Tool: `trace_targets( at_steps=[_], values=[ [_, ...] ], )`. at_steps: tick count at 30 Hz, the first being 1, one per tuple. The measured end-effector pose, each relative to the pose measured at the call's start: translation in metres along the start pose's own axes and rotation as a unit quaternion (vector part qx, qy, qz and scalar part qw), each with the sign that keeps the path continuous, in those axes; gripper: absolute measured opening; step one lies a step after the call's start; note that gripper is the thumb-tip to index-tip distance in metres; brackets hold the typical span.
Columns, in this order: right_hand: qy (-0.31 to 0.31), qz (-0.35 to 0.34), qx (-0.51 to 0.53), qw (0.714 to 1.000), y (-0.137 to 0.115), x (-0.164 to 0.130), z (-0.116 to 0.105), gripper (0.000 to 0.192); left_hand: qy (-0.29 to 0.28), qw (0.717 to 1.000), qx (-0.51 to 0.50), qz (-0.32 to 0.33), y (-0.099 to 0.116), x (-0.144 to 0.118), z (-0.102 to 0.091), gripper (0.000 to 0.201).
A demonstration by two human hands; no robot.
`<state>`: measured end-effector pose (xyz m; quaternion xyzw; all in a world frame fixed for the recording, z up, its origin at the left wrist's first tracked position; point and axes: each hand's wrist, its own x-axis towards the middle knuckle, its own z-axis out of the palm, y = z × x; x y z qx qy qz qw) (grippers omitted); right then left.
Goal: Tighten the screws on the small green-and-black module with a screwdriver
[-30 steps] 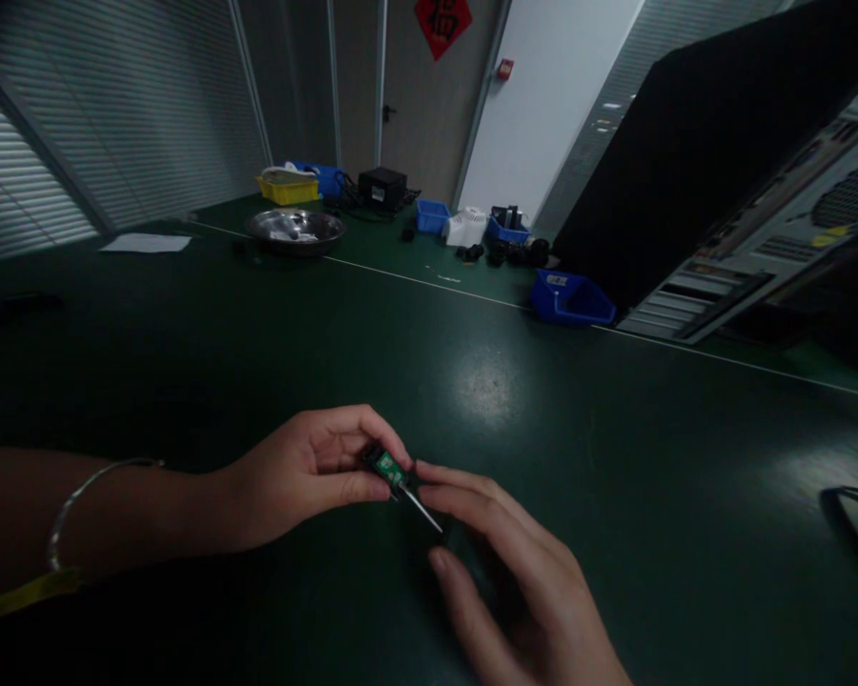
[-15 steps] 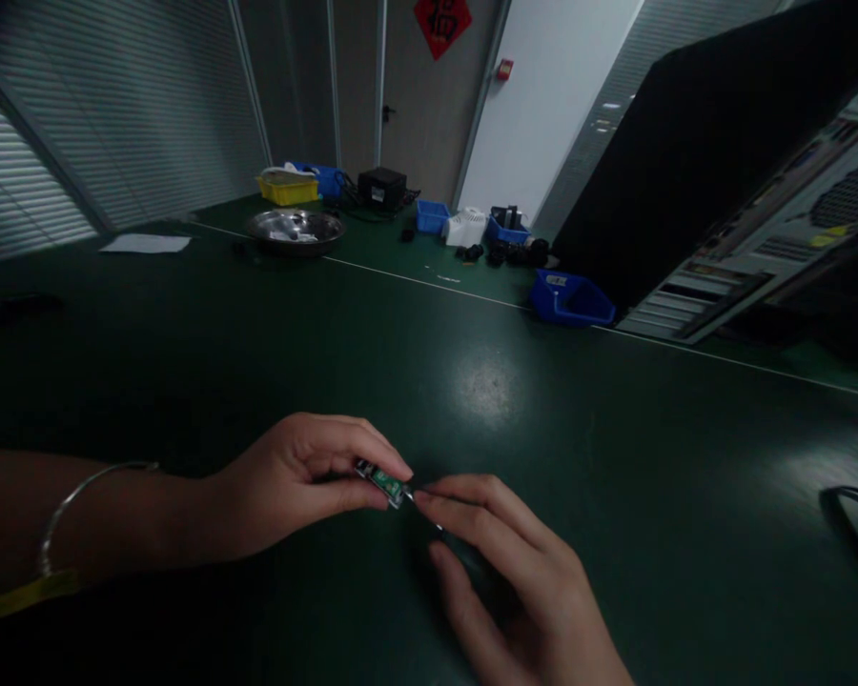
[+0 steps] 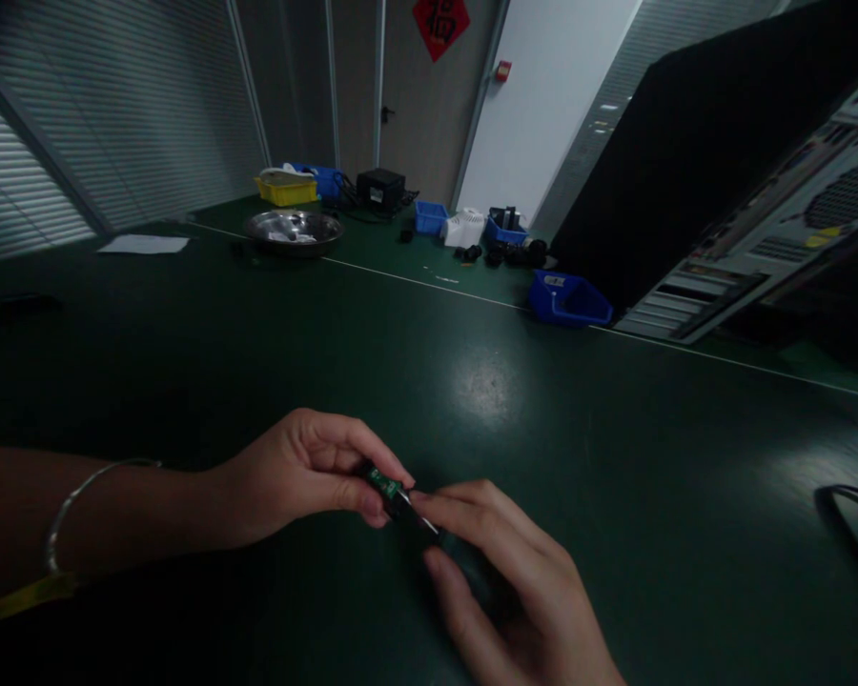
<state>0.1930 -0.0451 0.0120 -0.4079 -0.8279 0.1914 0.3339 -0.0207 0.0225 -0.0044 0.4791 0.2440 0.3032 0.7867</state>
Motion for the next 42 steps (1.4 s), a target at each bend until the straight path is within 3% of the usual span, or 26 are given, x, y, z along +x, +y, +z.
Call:
trace_targets(
  at_steps=[5, 8, 10, 12, 14, 18, 24, 29, 34, 42],
  values=[
    [0.008, 0.02, -0.008, 1.0, 0.003, -0.003, -0.002, 0.036, 0.007, 0.999, 0.051, 0.015, 0.003, -0.003, -0.001, 0.019],
    [0.025, 0.035, -0.012, 0.999, 0.005, -0.004, -0.004, 0.033, -0.005, 0.985, 0.17, 0.036, 0.007, -0.006, -0.001, 0.015],
    [0.03, 0.042, -0.013, 0.999, 0.006, -0.005, -0.005, 0.032, -0.044, 0.951, 0.298, 0.071, 0.009, -0.008, 0.0, 0.016],
    [0.028, 0.039, -0.014, 0.999, 0.007, -0.005, -0.005, 0.031, -0.092, 0.899, 0.412, 0.118, 0.009, -0.009, 0.001, 0.017],
    [0.026, 0.037, -0.013, 0.999, 0.007, -0.005, -0.005, 0.03, -0.123, 0.855, 0.481, 0.149, 0.009, -0.009, 0.003, 0.019],
    [0.022, 0.038, -0.004, 0.999, 0.007, -0.005, -0.004, 0.03, -0.128, 0.817, 0.542, 0.151, 0.008, -0.01, 0.006, 0.022],
    [0.008, 0.054, -0.008, 0.998, 0.01, -0.006, -0.003, 0.034, -0.098, 0.826, 0.531, 0.16, 0.005, -0.012, 0.008, 0.029],
    [-0.07, 0.079, 0.002, 0.994, 0.013, -0.005, -0.004, 0.027, -0.044, 0.809, 0.565, 0.154, 0.004, -0.011, 0.008, 0.03],
    [-0.129, 0.082, 0.013, 0.988, 0.014, -0.007, -0.001, 0.026, -0.05, 0.793, 0.59, 0.144, 0.003, -0.01, 0.006, 0.053],
    [-0.141, 0.05, -0.011, 0.989, 0.014, -0.008, 0.001, 0.019, -0.054, 0.799, 0.586, 0.128, 0.003, -0.01, 0.005, 0.045]
  ],
)
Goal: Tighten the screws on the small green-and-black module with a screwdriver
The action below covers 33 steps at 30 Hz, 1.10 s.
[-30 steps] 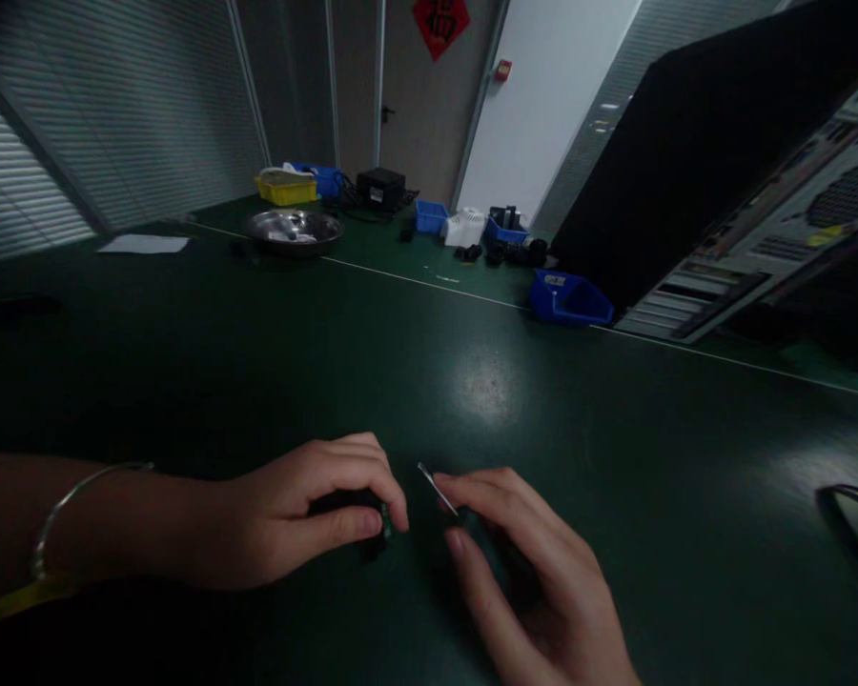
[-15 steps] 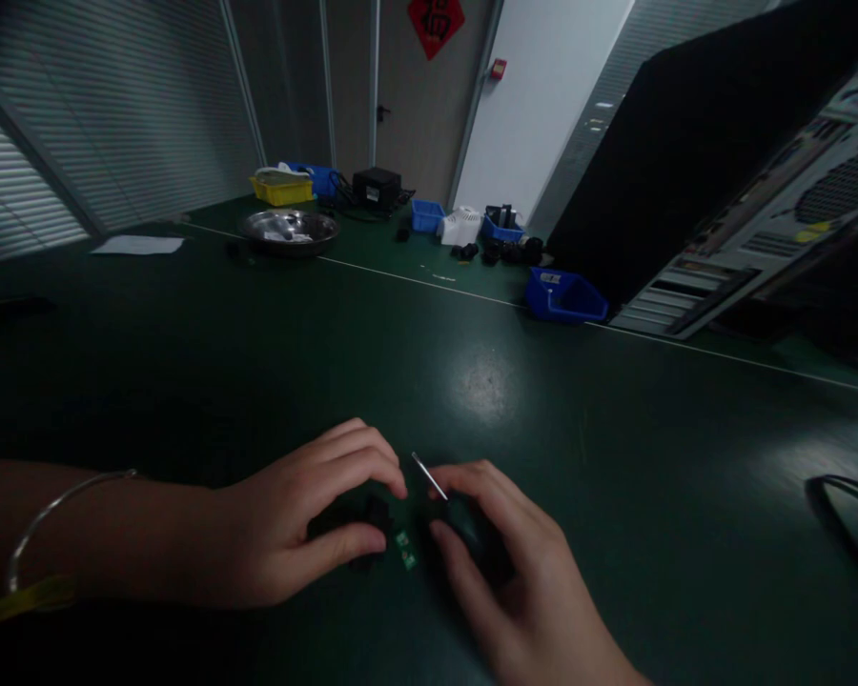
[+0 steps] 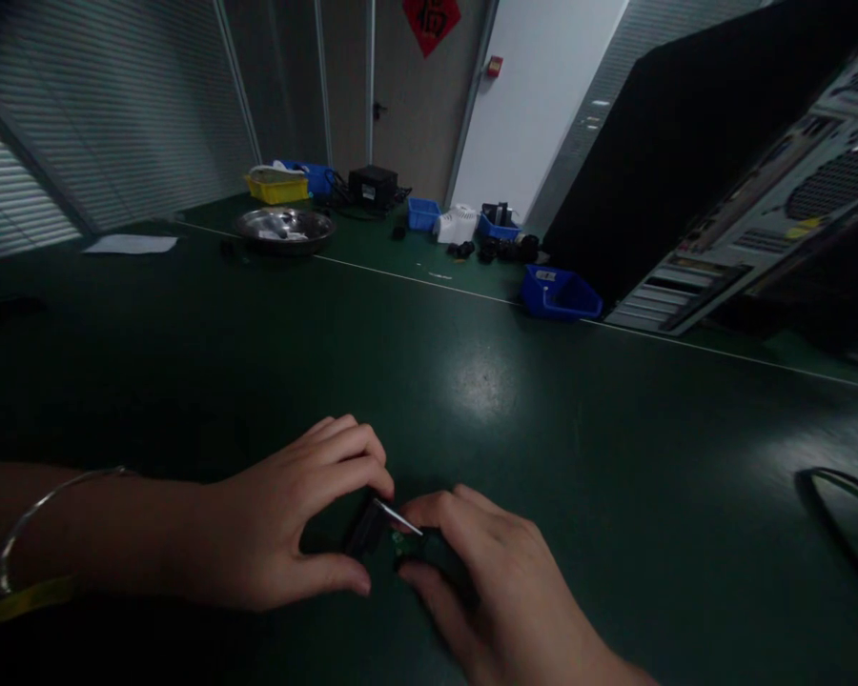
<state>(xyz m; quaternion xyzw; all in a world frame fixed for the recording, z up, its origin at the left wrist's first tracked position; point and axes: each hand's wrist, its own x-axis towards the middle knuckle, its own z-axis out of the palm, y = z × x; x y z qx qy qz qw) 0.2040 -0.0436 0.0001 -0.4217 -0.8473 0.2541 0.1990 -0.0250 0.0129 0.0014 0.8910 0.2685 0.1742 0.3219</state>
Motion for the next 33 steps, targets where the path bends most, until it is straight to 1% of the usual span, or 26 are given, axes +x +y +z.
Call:
trace_targets(
  at_steps=[2, 4, 6, 8, 9, 11, 13, 16, 23, 28, 33],
  values=[
    [0.012, -0.007, 0.006, 1.0, 0.0, -0.001, -0.001, 0.02, 0.015, 0.999, -0.045, -0.01, 0.001, 0.0, 0.0, 0.043],
    [0.05, -0.023, 0.02, 0.998, -0.002, -0.002, -0.002, 0.024, 0.026, 0.99, -0.129, -0.041, 0.001, 0.001, 0.0, 0.042],
    [0.114, -0.039, 0.035, 0.992, -0.004, -0.003, -0.001, 0.027, 0.023, 0.968, -0.234, -0.084, 0.001, 0.002, 0.001, 0.041],
    [0.174, -0.047, 0.047, 0.982, -0.007, -0.003, 0.0, 0.028, 0.013, 0.939, -0.325, -0.112, 0.001, 0.002, 0.003, 0.043],
    [0.196, -0.049, 0.053, 0.978, -0.009, -0.003, 0.001, 0.028, 0.009, 0.927, -0.357, -0.116, 0.001, 0.002, 0.004, 0.043],
    [0.218, -0.053, 0.061, 0.973, -0.012, -0.002, 0.004, 0.029, 0.003, 0.914, -0.39, -0.116, 0.001, 0.001, 0.006, 0.045],
    [0.223, -0.061, 0.067, 0.971, -0.015, 0.0, 0.005, 0.029, -0.004, 0.91, -0.398, -0.111, 0.002, 0.001, 0.008, 0.046],
    [0.221, -0.075, 0.079, 0.969, -0.018, 0.003, 0.005, 0.029, -0.006, 0.915, -0.393, -0.094, 0.004, 0.002, 0.011, 0.047],
    [0.203, -0.071, 0.085, 0.973, -0.02, 0.006, 0.004, 0.029, -0.003, 0.923, -0.381, -0.054, 0.01, 0.005, 0.01, 0.04],
    [0.193, -0.072, 0.088, 0.975, -0.017, 0.004, 0.006, 0.028, 0.004, 0.924, -0.377, -0.064, 0.013, 0.005, 0.008, 0.038],
    [0.197, -0.06, 0.084, 0.975, -0.017, 0.004, 0.009, 0.027, 0.011, 0.922, -0.382, -0.068, 0.014, 0.005, 0.009, 0.036]
  ],
)
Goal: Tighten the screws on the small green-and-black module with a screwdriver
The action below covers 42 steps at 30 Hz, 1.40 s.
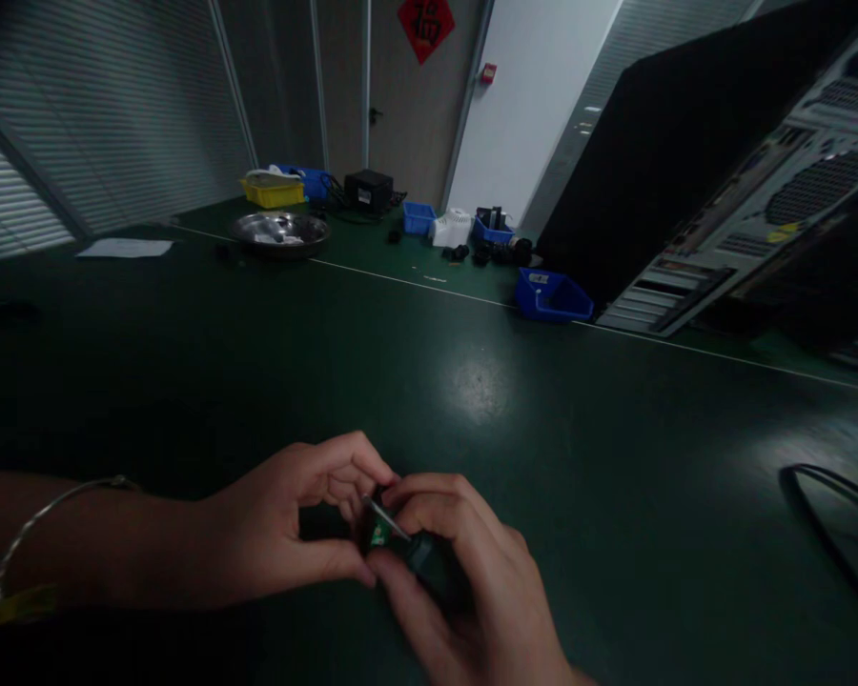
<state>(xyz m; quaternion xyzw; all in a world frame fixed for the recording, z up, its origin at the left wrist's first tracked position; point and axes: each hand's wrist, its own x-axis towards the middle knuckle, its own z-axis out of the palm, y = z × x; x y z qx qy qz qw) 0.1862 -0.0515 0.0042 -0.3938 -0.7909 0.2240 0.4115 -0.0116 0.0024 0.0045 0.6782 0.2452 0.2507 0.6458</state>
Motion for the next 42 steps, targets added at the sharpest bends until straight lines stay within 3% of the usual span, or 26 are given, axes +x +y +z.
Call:
trace_targets(
  at_steps=[6, 13, 25, 38, 42],
  values=[
    [0.0, -0.005, -0.013, 1.0, -0.003, 0.003, -0.001, 0.025, 0.003, 1.0, 0.0, -0.005, 0.004, -0.001, 0.0, 0.039],
    [-0.003, -0.02, -0.024, 0.999, -0.005, 0.006, -0.003, 0.025, -0.003, 1.0, -0.027, -0.007, 0.008, -0.001, 0.002, 0.018],
    [0.031, -0.013, -0.031, 0.999, -0.003, 0.003, -0.005, 0.021, 0.016, 0.999, -0.029, -0.007, 0.008, -0.001, -0.001, 0.02],
    [0.012, 0.019, -0.044, 0.999, 0.004, 0.0, -0.009, 0.024, 0.01, 0.998, -0.064, -0.027, 0.007, 0.002, -0.007, 0.021],
    [-0.015, 0.043, -0.058, 0.997, 0.009, -0.002, -0.009, 0.032, 0.029, 0.999, 0.035, 0.005, 0.004, 0.002, -0.012, 0.023]
  ],
)
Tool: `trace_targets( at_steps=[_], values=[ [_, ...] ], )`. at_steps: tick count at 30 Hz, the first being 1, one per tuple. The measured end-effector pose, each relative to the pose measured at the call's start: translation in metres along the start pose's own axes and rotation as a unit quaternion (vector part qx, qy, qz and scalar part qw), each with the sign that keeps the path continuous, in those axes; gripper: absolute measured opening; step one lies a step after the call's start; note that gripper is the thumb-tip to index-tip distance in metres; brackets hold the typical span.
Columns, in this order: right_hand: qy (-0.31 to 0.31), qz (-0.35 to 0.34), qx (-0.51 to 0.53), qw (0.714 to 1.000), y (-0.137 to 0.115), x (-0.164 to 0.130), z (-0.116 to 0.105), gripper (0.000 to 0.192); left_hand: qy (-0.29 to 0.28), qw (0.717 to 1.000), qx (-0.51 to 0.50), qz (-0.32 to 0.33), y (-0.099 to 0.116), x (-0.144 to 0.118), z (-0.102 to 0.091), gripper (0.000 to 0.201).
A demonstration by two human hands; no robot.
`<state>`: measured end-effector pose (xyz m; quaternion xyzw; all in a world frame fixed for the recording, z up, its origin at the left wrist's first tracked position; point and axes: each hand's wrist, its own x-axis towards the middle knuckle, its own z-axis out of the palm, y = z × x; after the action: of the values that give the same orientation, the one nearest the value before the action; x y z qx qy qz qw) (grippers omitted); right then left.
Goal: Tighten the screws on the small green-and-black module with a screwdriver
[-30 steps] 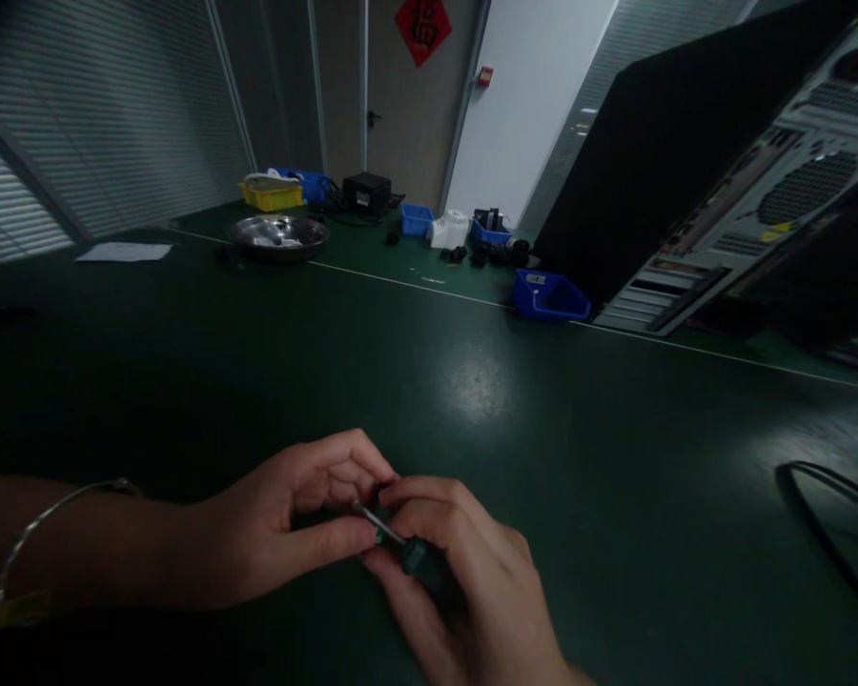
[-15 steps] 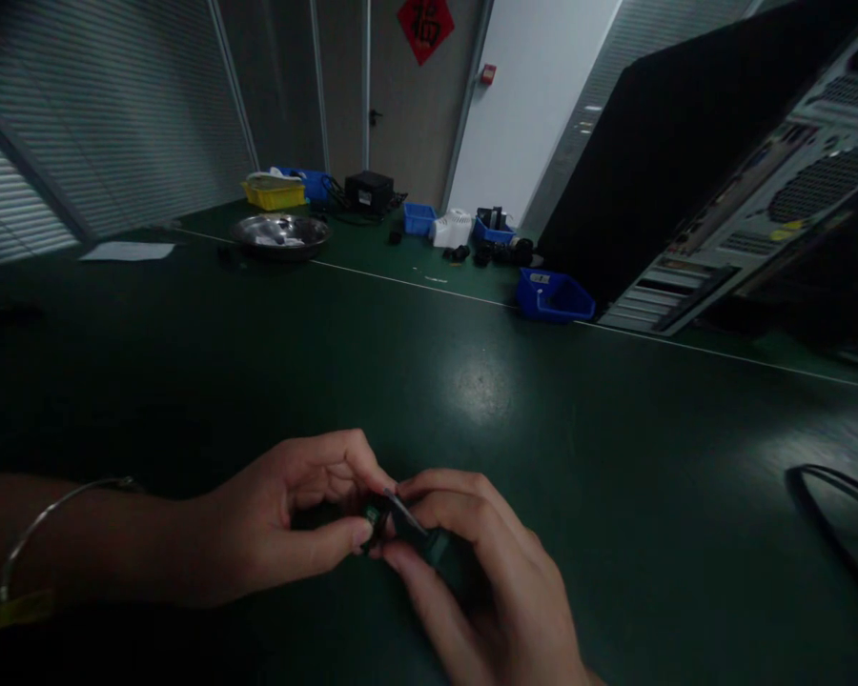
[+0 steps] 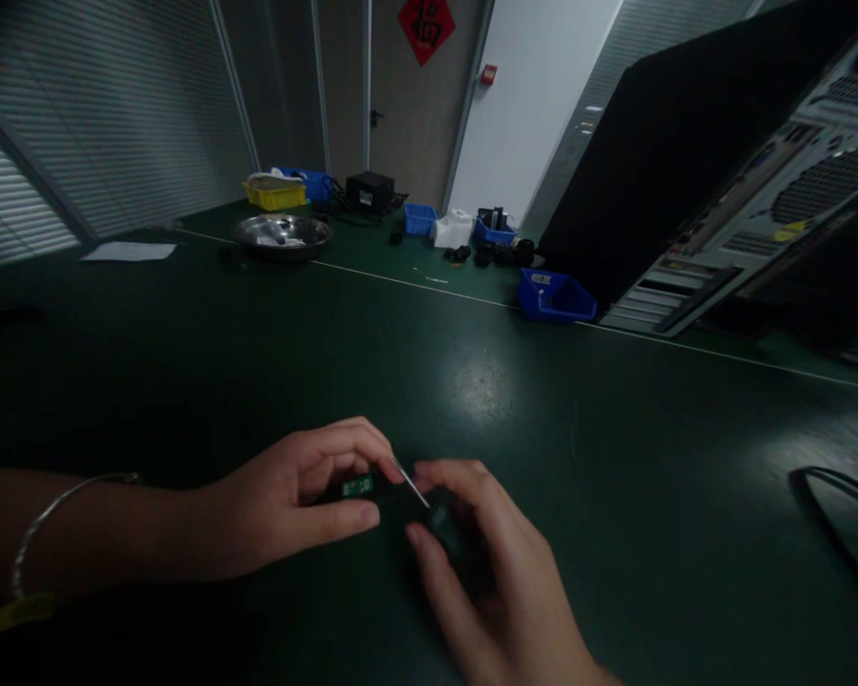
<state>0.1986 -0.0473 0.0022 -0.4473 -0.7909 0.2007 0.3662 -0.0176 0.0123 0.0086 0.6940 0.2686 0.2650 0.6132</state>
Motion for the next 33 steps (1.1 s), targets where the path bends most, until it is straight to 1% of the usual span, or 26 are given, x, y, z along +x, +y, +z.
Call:
trace_targets(
  at_steps=[3, 6, 9, 14, 17, 20, 23, 26, 30, 33],
  values=[
    [-0.023, -0.026, -0.016, 0.999, 0.0017, 0.0011, -0.0021, 0.033, 0.024, 0.996, 0.076, 0.045, -0.0032, -0.0004, -0.0028, 0.021],
    [-0.031, -0.044, -0.026, 0.998, 0.0012, 0.003, -0.005, 0.033, 0.045, 0.994, 0.092, 0.046, -0.0057, -0.0007, -0.0044, 0.022],
    [-0.039, -0.051, -0.024, 0.998, -0.0006, 0.0046, -0.006, 0.034, 0.065, 0.992, 0.094, 0.048, -0.0074, -0.0005, -0.005, 0.018],
    [-0.056, -0.049, -0.007, 0.997, -0.0031, 0.006, -0.0056, 0.033, 0.072, 0.991, 0.09, 0.074, -0.0081, 0.0011, -0.0057, 0.016],
    [-0.065, -0.048, 0.0, 0.997, -0.0029, 0.0063, -0.0052, 0.034, 0.064, 0.989, 0.09, 0.097, -0.0078, 0.0012, -0.0057, 0.016],
    [-0.07, -0.05, 0.002, 0.996, -0.0029, 0.0066, -0.0047, 0.034, 0.055, 0.991, 0.084, 0.094, -0.008, 0.0002, -0.0054, 0.015],
    [-0.068, -0.051, 0.005, 0.996, -0.0035, 0.0061, -0.0039, 0.034, 0.049, 0.996, 0.047, 0.055, -0.0092, -0.0002, -0.0047, 0.017],
    [-0.061, -0.052, 0.015, 0.997, -0.0038, 0.0046, -0.0025, 0.036, 0.044, 0.998, -0.028, 0.016, -0.0105, 0.0008, -0.0038, 0.019],
    [-0.062, -0.047, 0.035, 0.996, -0.0032, 0.0027, -0.0002, 0.038, 0.024, 0.991, -0.13, -0.007, -0.0111, 0.0022, -0.0019, 0.021],
    [-0.063, -0.039, 0.046, 0.996, -0.0021, 0.0023, 0.0006, 0.039, 0.007, 0.985, -0.17, -0.024, -0.0101, 0.0024, -0.0006, 0.022]
  ],
)
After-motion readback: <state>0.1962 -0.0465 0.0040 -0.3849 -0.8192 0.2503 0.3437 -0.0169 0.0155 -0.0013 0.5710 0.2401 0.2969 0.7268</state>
